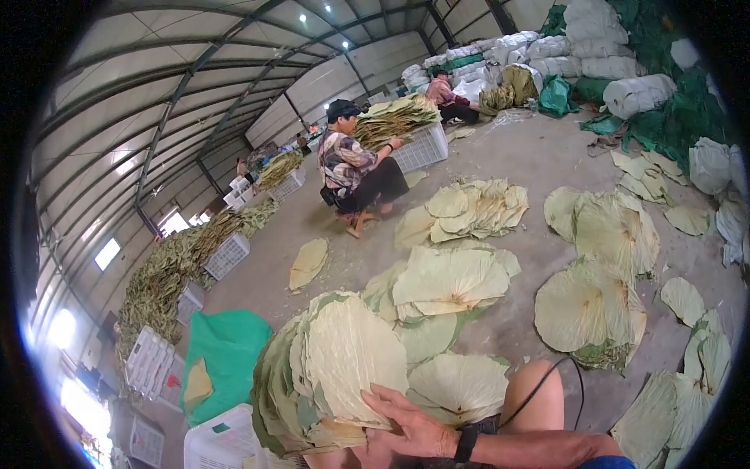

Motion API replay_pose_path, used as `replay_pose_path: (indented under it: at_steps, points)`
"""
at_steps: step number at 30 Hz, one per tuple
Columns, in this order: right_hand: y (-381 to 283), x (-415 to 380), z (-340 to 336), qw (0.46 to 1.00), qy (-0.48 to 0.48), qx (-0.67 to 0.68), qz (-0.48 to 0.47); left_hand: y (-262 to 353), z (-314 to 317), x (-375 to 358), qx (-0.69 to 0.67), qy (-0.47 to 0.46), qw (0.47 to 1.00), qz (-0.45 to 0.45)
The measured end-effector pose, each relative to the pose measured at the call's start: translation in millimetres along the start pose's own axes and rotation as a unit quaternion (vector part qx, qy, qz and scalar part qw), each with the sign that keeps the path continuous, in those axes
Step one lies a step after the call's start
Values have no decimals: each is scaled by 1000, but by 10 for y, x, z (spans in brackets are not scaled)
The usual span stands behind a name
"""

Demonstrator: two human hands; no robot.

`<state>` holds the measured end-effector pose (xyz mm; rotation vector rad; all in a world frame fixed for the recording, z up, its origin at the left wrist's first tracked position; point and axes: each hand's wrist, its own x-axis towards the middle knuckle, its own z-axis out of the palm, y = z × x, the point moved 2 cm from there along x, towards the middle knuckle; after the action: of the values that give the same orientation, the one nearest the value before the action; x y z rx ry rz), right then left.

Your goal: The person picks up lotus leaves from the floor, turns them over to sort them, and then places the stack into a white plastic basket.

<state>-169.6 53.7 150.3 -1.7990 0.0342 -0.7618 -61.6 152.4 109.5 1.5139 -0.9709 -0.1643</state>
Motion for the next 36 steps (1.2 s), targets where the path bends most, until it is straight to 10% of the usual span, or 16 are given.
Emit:
replay_pose_path:
  at_steps: [23,36]
  points:
    - [14,-84,-3,969,141,178,96,-55,-63,-53,-24,14,999,-30]
    - [87,-49,45,970,51,197,135,-77,-62,-21,-39,23,998,-40]
